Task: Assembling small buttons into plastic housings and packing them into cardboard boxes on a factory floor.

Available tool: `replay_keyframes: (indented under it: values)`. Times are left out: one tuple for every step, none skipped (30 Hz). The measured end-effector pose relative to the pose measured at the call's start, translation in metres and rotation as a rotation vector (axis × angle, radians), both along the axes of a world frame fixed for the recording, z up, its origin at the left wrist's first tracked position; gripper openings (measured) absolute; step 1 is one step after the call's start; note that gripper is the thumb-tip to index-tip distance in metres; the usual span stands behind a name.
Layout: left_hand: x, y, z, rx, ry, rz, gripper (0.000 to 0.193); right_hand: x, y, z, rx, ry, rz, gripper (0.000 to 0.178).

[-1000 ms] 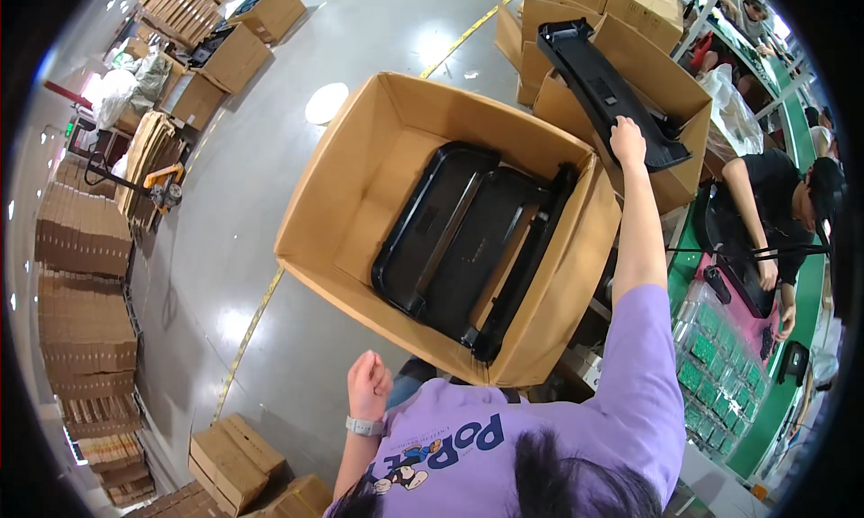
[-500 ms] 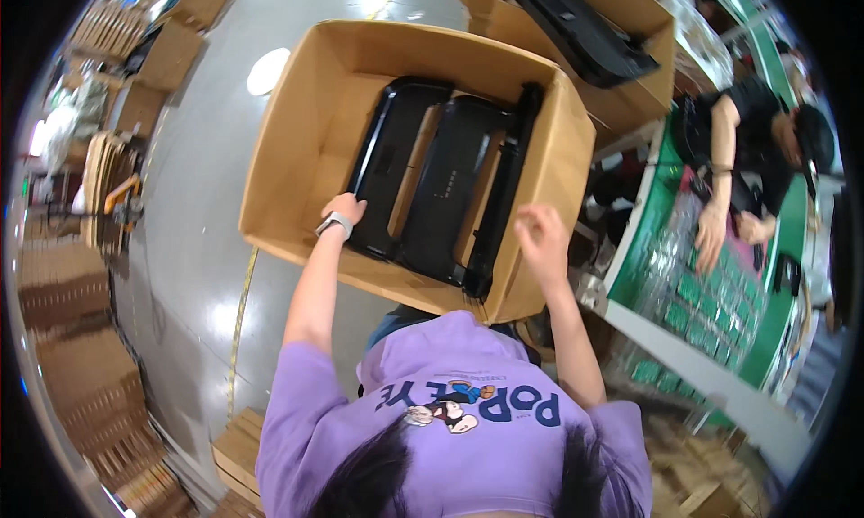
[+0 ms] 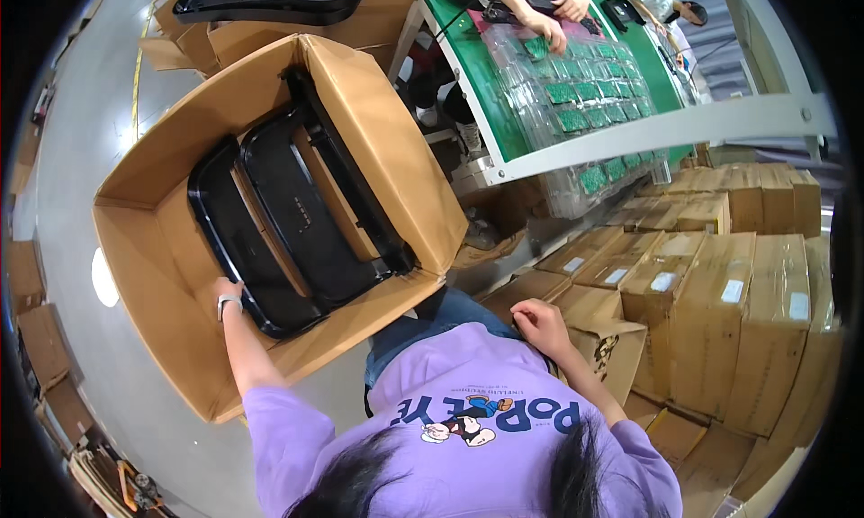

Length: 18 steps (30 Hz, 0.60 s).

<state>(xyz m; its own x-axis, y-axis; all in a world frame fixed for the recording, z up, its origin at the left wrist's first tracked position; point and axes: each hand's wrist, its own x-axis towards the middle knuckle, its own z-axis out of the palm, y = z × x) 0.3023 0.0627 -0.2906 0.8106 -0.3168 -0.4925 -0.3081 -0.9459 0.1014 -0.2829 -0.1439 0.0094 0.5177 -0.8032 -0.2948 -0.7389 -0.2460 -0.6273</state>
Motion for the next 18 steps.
replay_keyframes:
  values:
    - [0.002,-0.004,0.003,-0.140,0.129,-0.042,0.029,0.001,0.010,0.000,0.000,-0.033,-0.034,0.008]
    - [0.005,-0.005,0.009,-0.173,0.362,0.070,0.023,0.005,0.016,-0.002,0.025,-0.024,-0.025,0.008]
    - [0.003,-0.002,0.016,-0.205,0.591,0.188,0.020,0.014,0.018,-0.006,0.025,-0.037,-0.023,0.008]
    - [-0.005,-0.008,0.032,-0.325,0.621,0.214,0.021,0.024,0.017,-0.012,0.017,-0.069,0.076,0.010]
    - [-0.013,-0.011,0.052,-0.444,0.649,0.243,0.025,0.037,0.014,-0.017,0.010,-0.102,0.181,0.012]
    - [-0.021,-0.016,0.080,-0.477,0.638,0.243,0.025,0.053,0.012,-0.019,-0.002,-0.129,0.242,0.016]
    - [-0.027,-0.013,0.103,-0.483,0.618,0.244,0.025,0.072,0.010,-0.019,-0.012,-0.161,0.311,0.020]
    - [-0.032,-0.010,0.122,-0.605,0.607,0.361,0.024,0.095,0.009,-0.013,0.101,-0.196,0.307,0.029]
    - [-0.040,-0.008,0.141,-0.727,0.594,0.473,0.023,0.116,0.011,-0.009,0.213,-0.231,0.301,0.039]
    - [-0.055,-0.009,0.167,-0.822,0.578,0.519,0.020,0.135,0.017,-0.011,0.279,-0.300,0.270,0.051]
    - [-0.078,-0.013,0.191,-1.004,0.556,0.604,0.019,0.154,0.024,-0.013,0.347,-0.370,0.240,0.065]
    - [-0.092,-0.008,0.207,-1.029,0.499,0.587,0.020,0.172,0.032,-0.009,0.431,-0.407,0.253,0.072]
    - [-0.104,-0.003,0.221,-1.054,0.439,0.576,0.021,0.189,0.038,0.000,0.518,-0.441,0.272,0.082]
    - [-0.121,-0.003,0.232,-1.055,0.352,0.593,0.023,0.203,0.046,0.013,0.580,-0.575,0.304,0.085]
    - [-0.135,0.000,0.241,-1.051,0.262,0.615,0.025,0.212,0.055,0.024,0.649,-0.708,0.336,0.088]
    - [-0.143,0.007,0.229,-1.133,0.098,0.623,0.030,0.215,0.074,0.030,0.687,-0.812,0.196,0.075]
    - [-0.164,-0.007,0.253,-1.176,0.122,0.707,0.033,0.218,0.087,0.036,0.678,-1.042,0.012,0.057]
    - [-0.179,-0.008,0.257,-1.314,0.083,0.695,0.035,0.217,0.091,0.030,0.587,-1.042,-0.050,0.053]
